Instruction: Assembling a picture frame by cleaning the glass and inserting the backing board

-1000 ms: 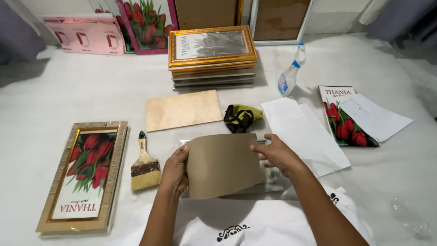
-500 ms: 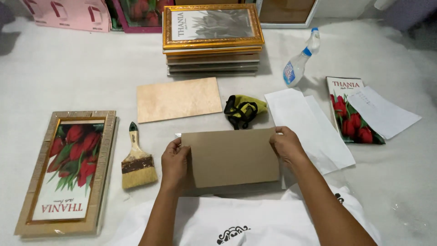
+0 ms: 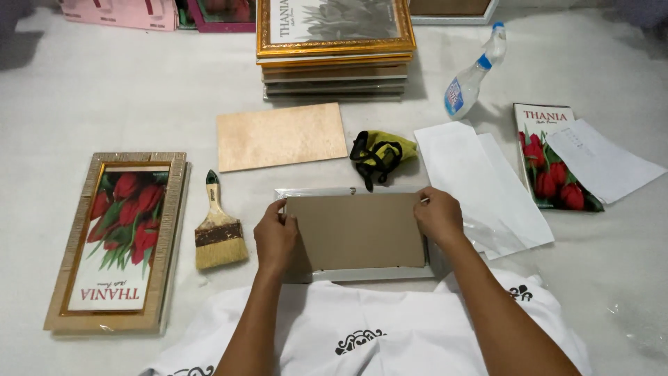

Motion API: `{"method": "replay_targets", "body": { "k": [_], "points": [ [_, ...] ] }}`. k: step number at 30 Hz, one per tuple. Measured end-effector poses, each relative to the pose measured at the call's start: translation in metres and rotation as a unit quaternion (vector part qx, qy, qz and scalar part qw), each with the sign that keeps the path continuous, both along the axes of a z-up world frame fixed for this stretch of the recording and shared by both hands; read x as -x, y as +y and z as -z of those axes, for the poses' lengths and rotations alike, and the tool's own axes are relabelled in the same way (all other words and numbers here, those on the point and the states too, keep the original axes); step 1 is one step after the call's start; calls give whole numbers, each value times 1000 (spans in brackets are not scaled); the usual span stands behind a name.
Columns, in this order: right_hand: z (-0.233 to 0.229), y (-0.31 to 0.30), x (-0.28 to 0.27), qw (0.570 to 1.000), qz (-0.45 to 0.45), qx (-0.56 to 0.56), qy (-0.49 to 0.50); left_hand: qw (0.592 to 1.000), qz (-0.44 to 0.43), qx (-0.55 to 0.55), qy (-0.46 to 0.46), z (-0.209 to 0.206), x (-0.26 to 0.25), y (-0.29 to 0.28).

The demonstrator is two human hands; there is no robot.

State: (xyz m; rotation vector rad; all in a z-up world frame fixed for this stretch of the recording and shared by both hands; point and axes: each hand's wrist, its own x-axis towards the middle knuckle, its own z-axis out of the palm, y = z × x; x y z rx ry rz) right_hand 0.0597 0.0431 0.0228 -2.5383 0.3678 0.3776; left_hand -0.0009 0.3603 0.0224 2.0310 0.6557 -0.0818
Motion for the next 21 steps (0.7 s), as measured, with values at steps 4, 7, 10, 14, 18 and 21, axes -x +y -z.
{"method": "replay_targets", "body": {
  "k": [4, 7, 10, 14, 18, 21],
  "points": [
    [7, 3, -3, 1000, 10, 2, 11, 999, 40, -34, 15, -12, 1, -4],
    [3, 10, 0, 1000, 3, 0, 22, 992, 84, -90, 33, -2, 1, -3],
    [-27, 26, 10, 999, -8, -15, 50, 977, 122, -172, 38, 20, 2, -1],
    [-15, 22, 8, 998, -34, -8, 52, 958, 160, -237, 15, 38, 5, -1],
    [-5, 18, 6, 999, -24, -23, 30, 925, 210, -318, -3, 37, 2, -7],
    [-2, 18, 6, 999, -4, -36, 28, 906, 290, -308, 27, 20, 4, -15]
  ]
}}
